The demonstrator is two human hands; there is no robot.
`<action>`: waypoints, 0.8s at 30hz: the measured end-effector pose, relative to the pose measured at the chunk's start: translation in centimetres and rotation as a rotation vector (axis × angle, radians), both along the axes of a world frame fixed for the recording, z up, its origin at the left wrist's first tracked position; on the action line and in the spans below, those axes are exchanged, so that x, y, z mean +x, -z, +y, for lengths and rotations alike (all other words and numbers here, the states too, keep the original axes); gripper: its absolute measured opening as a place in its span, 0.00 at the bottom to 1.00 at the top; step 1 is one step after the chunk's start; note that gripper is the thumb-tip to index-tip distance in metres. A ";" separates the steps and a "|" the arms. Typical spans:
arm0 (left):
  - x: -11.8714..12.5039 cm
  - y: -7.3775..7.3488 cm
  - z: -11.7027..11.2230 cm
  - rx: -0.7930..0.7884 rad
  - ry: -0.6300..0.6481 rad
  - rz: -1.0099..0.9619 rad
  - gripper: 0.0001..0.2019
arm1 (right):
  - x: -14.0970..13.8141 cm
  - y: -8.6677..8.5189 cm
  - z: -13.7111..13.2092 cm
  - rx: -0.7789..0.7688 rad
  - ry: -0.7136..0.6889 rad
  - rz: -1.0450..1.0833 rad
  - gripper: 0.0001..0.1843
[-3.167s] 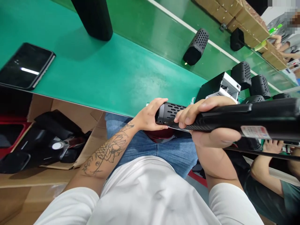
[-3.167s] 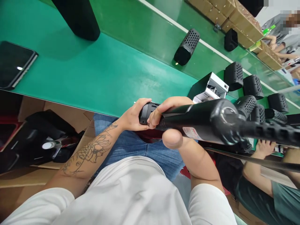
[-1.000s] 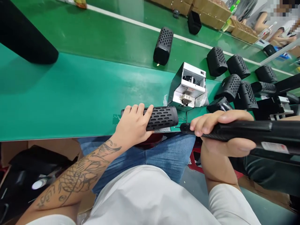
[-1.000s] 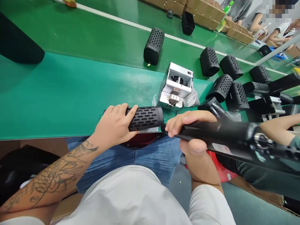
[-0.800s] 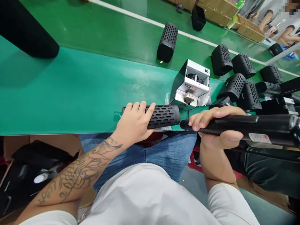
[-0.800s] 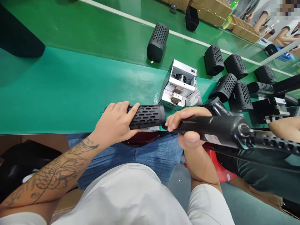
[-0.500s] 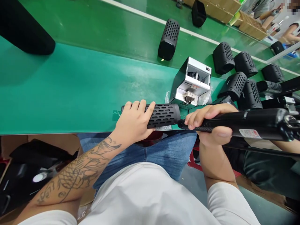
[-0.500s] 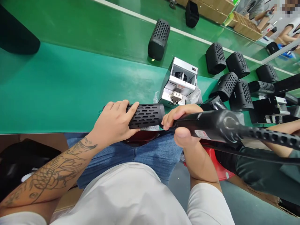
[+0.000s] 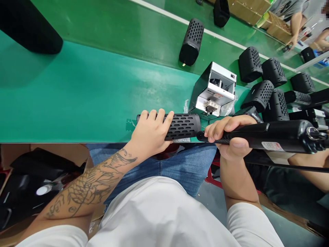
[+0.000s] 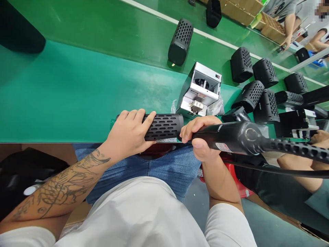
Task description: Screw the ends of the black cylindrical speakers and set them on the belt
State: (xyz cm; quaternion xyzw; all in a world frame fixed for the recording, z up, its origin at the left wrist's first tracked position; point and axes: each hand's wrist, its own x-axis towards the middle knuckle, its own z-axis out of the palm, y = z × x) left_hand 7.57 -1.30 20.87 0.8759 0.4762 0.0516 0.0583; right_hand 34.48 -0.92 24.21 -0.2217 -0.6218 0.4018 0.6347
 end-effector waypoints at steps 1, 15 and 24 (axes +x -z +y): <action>0.0 0.0 0.0 -0.002 -0.001 -0.010 0.48 | -0.1 0.0 -0.1 -0.002 -0.006 -0.002 0.12; 0.3 0.1 -0.4 0.008 -0.009 -0.013 0.50 | 2.9 -3.2 6.3 0.070 0.490 -0.016 0.26; -2.8 0.0 -0.4 0.021 0.058 -0.068 0.53 | 4.1 -0.2 8.2 -0.161 0.588 -0.204 0.32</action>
